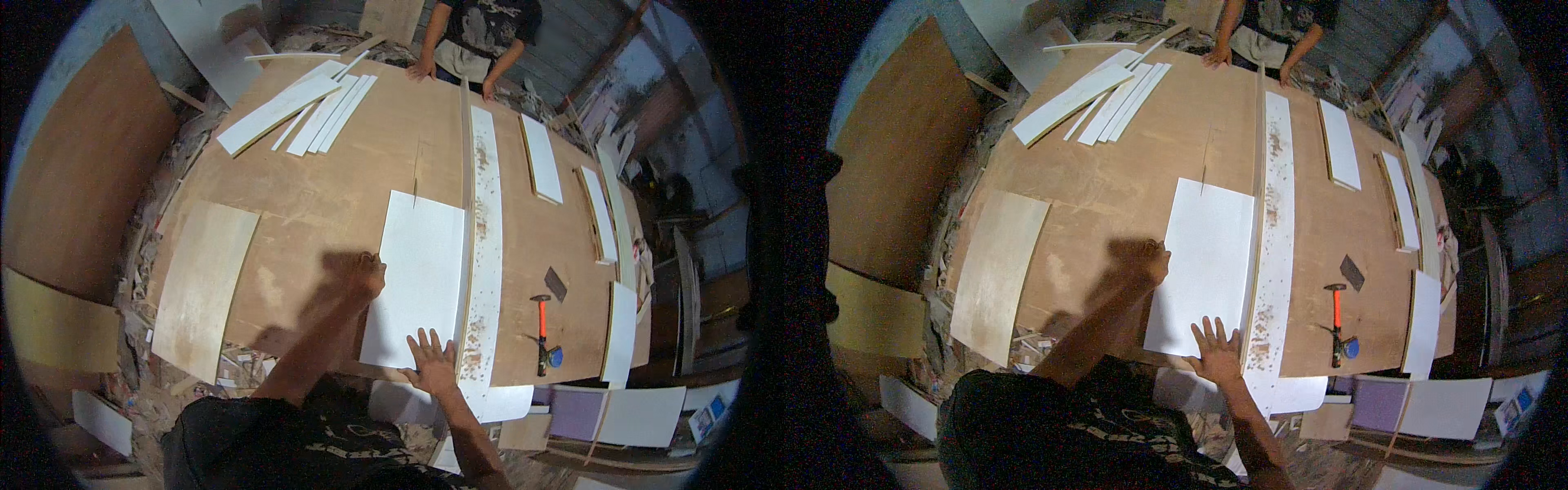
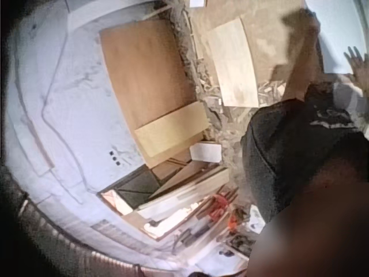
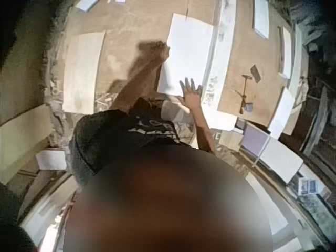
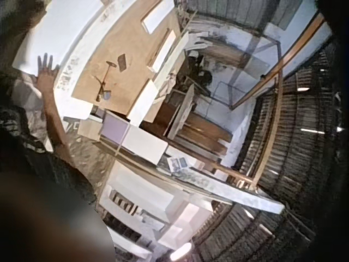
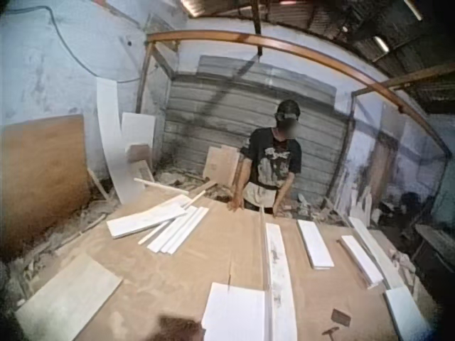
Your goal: The person measures white rectangular panels with a tape measure, marks them with a pencil, and uses a hammer to split them along a table saw's blade slot. The person repeatedly handles and positions the panels for cutting.
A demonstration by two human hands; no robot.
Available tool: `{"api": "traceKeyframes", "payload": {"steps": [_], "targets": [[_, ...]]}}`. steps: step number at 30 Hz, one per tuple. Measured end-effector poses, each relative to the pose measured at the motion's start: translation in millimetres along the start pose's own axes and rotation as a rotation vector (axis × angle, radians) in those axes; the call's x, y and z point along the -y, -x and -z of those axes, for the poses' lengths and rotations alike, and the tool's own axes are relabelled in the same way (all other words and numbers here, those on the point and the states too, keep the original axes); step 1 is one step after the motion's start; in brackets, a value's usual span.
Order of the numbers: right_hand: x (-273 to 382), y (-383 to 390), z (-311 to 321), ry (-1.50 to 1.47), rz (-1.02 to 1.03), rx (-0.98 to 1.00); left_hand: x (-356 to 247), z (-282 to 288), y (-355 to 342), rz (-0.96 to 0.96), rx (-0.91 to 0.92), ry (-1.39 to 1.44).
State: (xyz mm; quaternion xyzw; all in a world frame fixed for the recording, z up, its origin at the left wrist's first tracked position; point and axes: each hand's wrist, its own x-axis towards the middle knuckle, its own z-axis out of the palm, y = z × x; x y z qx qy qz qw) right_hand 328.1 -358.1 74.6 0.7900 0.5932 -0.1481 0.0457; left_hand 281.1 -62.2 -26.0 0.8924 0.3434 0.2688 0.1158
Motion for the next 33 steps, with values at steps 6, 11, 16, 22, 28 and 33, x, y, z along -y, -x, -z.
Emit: {"api": "traceKeyframes", "payload": {"steps": [6, 11, 16, 22, 28, 33], "targets": [[-13, -30, 11, -0.004, -0.007, 0.001, 15, 0, -42, -0.193, 0.382, -0.096], [-23, -57, 24, -0.003, -0.004, 0.001, 21, -16, -73, 0.021, 0.299, 0.044], [-31, -82, 35, 0.035, -0.038, 0.021, 40, -38, -104, -0.085, 0.396, -0.007], [-44, -108, 43, -0.033, -0.05, 0.013, 55, -71, -140, -0.269, 0.569, -0.12], [-53, -133, 58, -0.074, -0.067, 0.059, 58, -76, -170, -0.225, 0.531, -0.013], [-53, -137, 60, -0.004, -0.047, 0.086, 39, -36, -130, 0.085, 0.474, 0.173]]}}
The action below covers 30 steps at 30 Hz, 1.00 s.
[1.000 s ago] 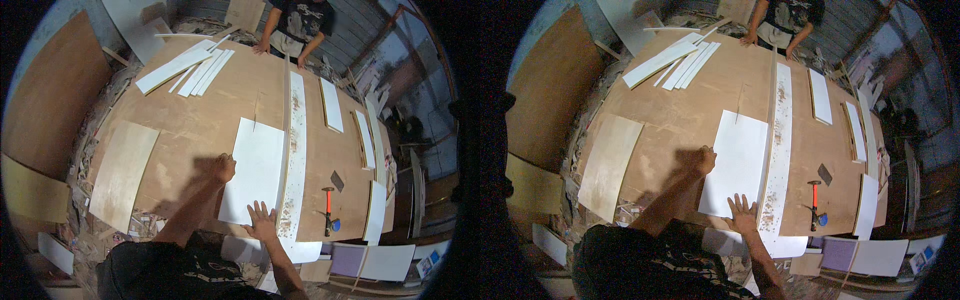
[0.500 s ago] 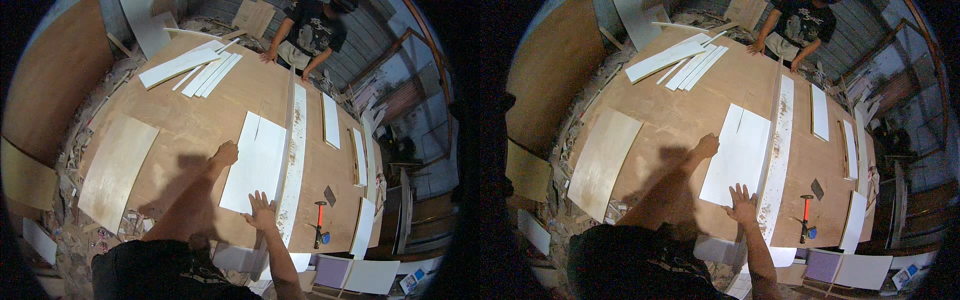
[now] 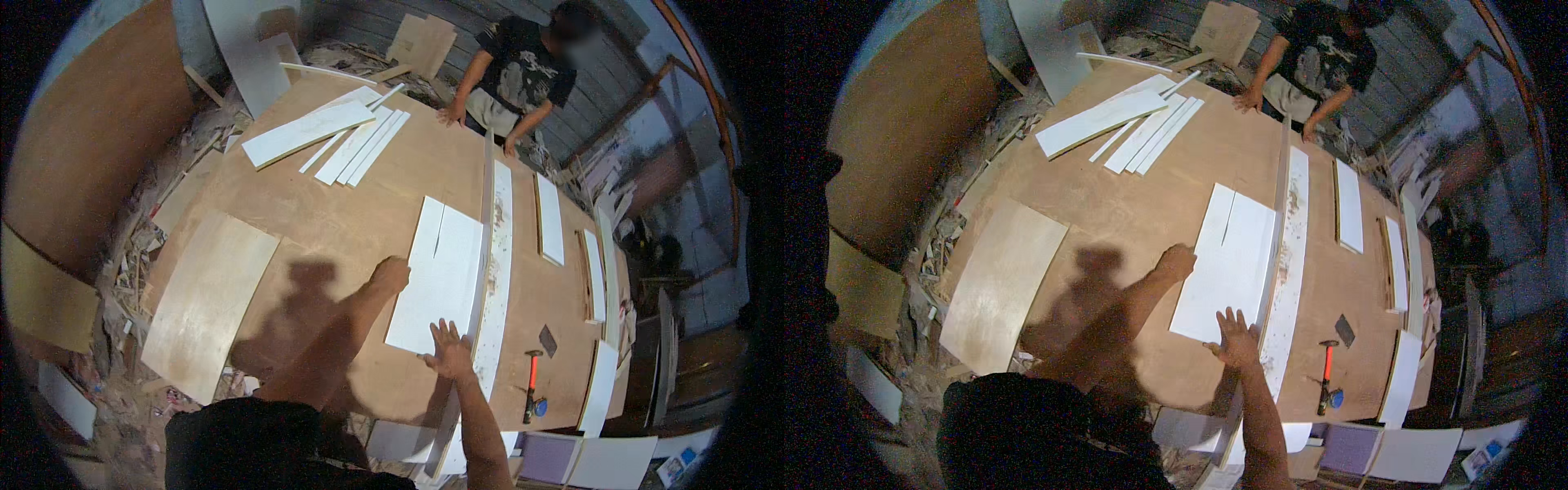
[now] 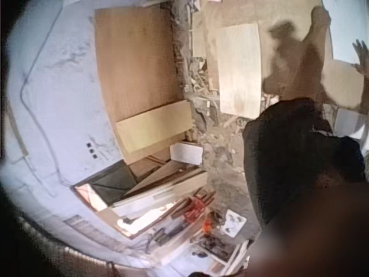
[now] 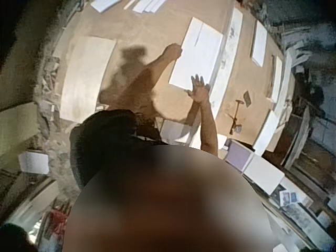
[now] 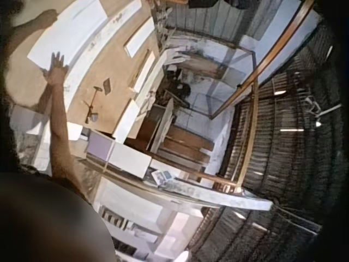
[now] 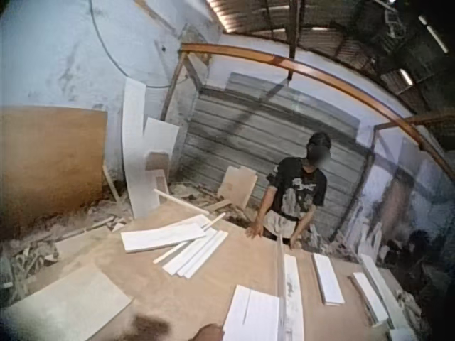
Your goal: The person measures white rectangular panels with a tape measure, marks them with a pencil, and uses a hammer to split them along a table saw's blade slot. The person repeatedly handles and positions the panels for cutting.
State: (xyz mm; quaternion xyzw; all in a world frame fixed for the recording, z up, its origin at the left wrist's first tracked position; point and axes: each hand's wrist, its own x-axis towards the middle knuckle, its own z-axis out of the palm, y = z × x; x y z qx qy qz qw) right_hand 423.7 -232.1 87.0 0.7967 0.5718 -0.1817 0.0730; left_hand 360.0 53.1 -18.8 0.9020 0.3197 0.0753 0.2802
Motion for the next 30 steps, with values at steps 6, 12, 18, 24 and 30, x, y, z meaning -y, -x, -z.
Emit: {"api": "traceKeyframes", "payload": {"steps": [6, 12, 18, 24, 30], "targets": [[-14, 0, 2, 0.015, 0.056, 0.018, -25, 8, 68, 0.091, -0.178, -0.046], [-28, 0, 8, 0.044, 0.11, 0.057, -23, 7, 57, 0.109, -0.192, 0.033], [-34, -18, 10, 0.024, 0.068, 0.035, -12, 5, 35, 0.019, -0.184, 0.047], [-44, -43, 19, -0.035, 0.002, 0.054, -13, 24, 8, 0.053, -0.187, 0.07], [-54, -67, 26, 0.078, 0.0, 0.056, -9, 30, -21, 0.031, -0.138, 0.059]]}}
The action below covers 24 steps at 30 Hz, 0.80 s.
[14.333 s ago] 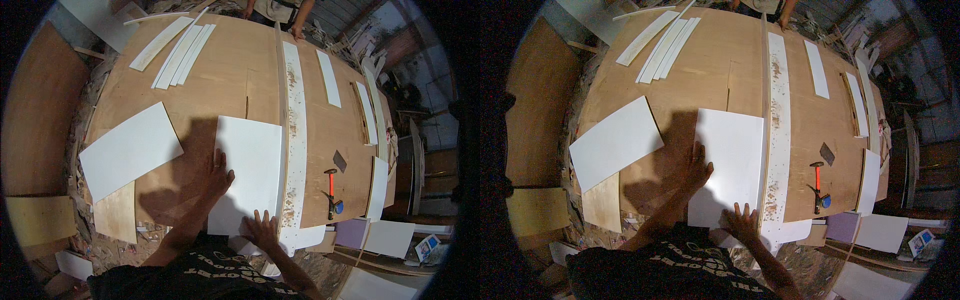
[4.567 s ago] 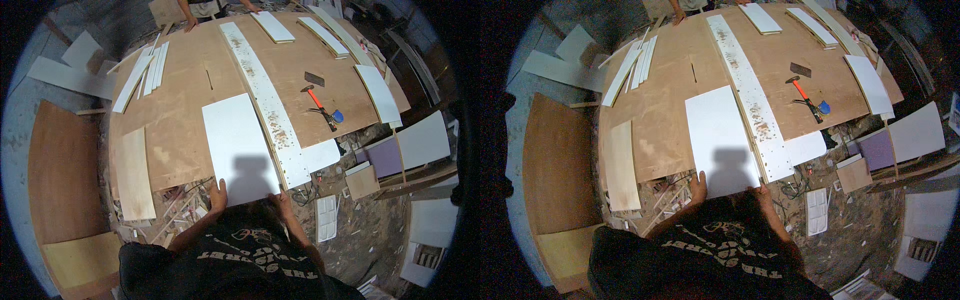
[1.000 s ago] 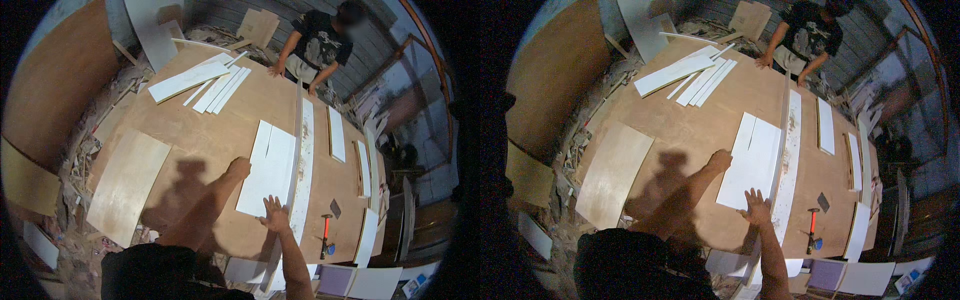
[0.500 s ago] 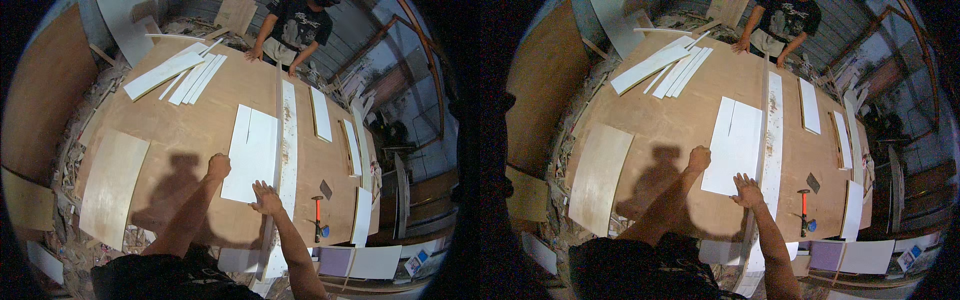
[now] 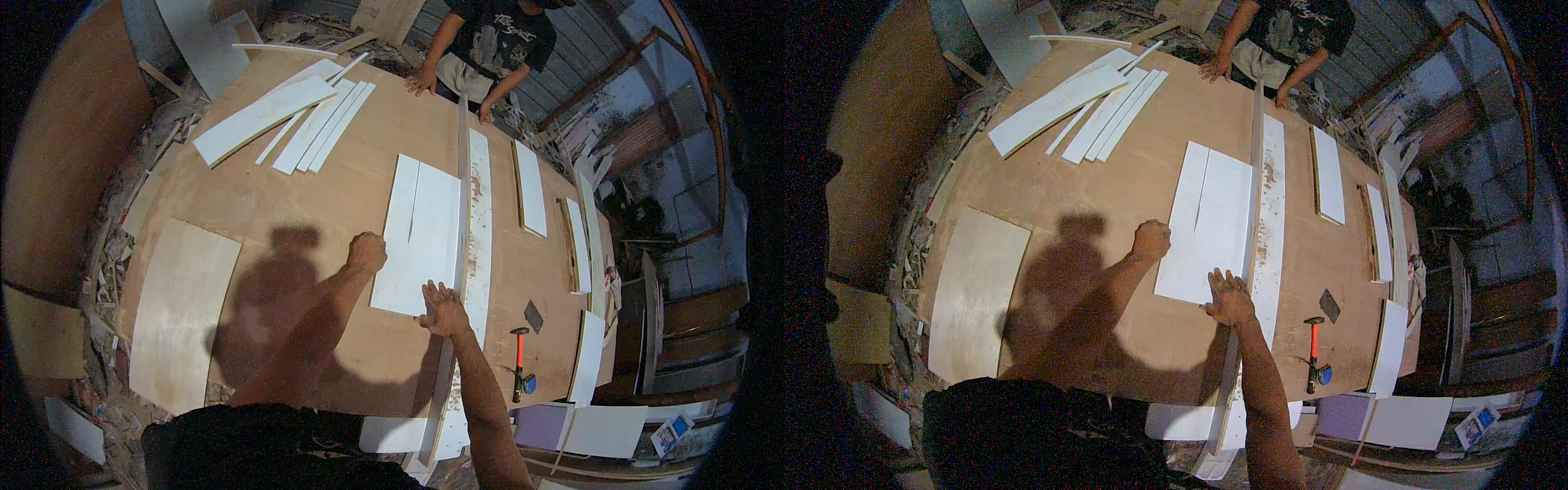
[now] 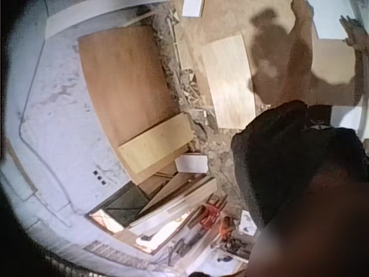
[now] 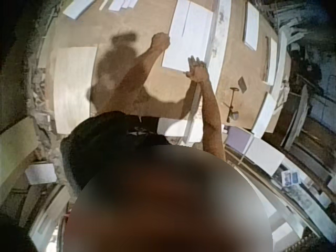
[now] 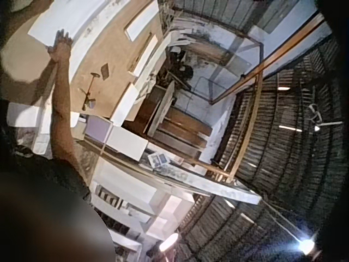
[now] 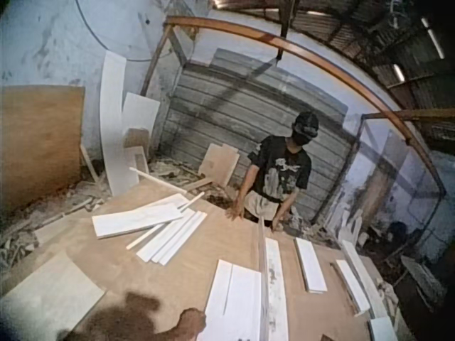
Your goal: The person measures white rectangular panels with a tape measure, marks them with a pencil, and uses a hammer to split them along a table saw's blade slot. The person repeatedly handles and positions the panels for cutting.
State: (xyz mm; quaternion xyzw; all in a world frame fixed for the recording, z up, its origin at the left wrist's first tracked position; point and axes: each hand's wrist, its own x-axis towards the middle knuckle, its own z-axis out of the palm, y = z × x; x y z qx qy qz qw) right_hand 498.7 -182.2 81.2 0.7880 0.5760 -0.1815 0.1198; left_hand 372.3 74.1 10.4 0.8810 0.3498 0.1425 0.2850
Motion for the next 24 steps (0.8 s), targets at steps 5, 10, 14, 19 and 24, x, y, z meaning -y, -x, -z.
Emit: {"api": "traceKeyframes", "payload": {"steps": [5, 10, 14, 19, 24], "targets": [[-11, -21, 8, 0.06, -0.015, 0.014, 7, -10, -31, -0.029, 0.034, -0.117], [-18, -37, 20, -0.022, 0.023, -0.048, 14, -17, -58, -0.031, 0.082, -0.136], [-25, -52, 28, 0.014, 0.025, -0.045, 16, -20, -78, -0.009, 0.052, -0.131], [-35, -72, 35, -0.019, 0.033, -0.062, 16, -15, -99, 0.01, 0.0, -0.062], [-44, -92, 47, -0.053, 0.043, -0.071, 14, -12, -124, 0.066, 0.013, -0.048]]}}
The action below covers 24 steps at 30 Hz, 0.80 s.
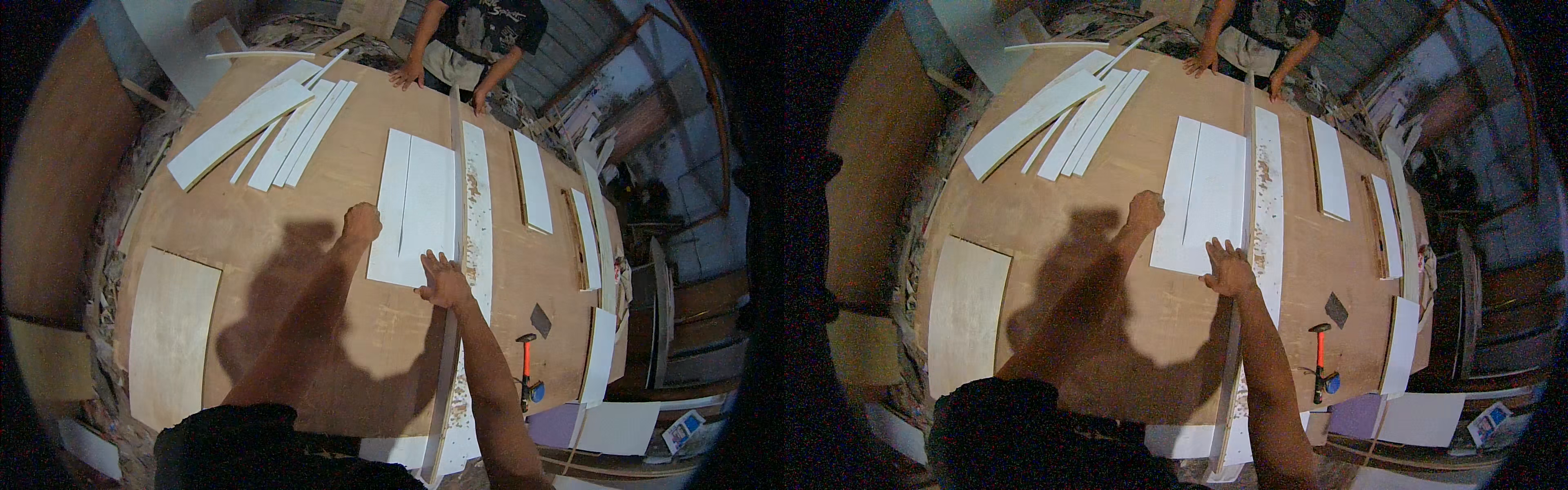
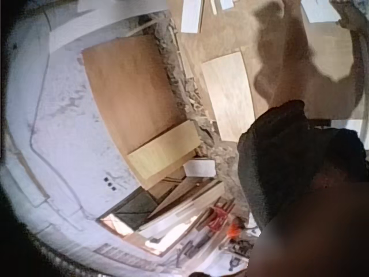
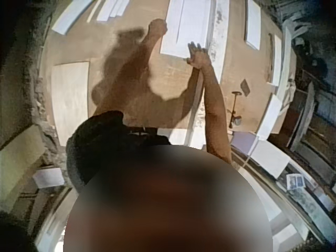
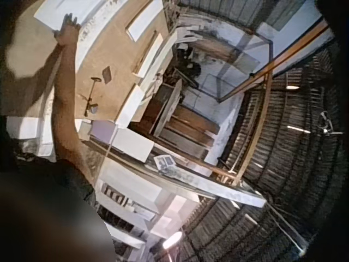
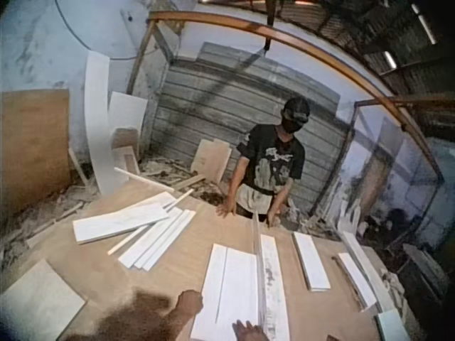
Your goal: The person measures white rectangular panels with a tape measure, marks them with a pencil, and uses a hammer to split them along a table saw's blade slot. The person repeatedly handles and positions the panels for cutting.
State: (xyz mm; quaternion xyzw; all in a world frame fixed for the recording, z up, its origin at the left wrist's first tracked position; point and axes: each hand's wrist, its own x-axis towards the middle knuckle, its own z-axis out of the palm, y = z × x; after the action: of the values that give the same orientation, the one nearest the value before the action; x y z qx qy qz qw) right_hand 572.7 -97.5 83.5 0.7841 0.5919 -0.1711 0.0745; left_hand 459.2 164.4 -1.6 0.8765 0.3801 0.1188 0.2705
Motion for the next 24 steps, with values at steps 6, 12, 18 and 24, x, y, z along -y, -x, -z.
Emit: {"api": "traceKeyframes", "payload": {"steps": [6, 12, 18, 24], "targets": [[-13, -26, 7, 0.016, -0.048, 0.034, 3, -3, -30, -0.164, -0.017, -0.254], [-26, -44, 9, -0.023, -0.004, -0.019, -2, 5, -47, -0.021, -0.048, -0.02], [-47, -93, 25, 0.009, -0.045, -0.05, 6, 4, -65, 0.016, -0.111, 0.116], [-84, -150, 47, -0.075, -0.144, -0.303, 37, -1, -25, -0.052, -0.273, 0.316]]}}
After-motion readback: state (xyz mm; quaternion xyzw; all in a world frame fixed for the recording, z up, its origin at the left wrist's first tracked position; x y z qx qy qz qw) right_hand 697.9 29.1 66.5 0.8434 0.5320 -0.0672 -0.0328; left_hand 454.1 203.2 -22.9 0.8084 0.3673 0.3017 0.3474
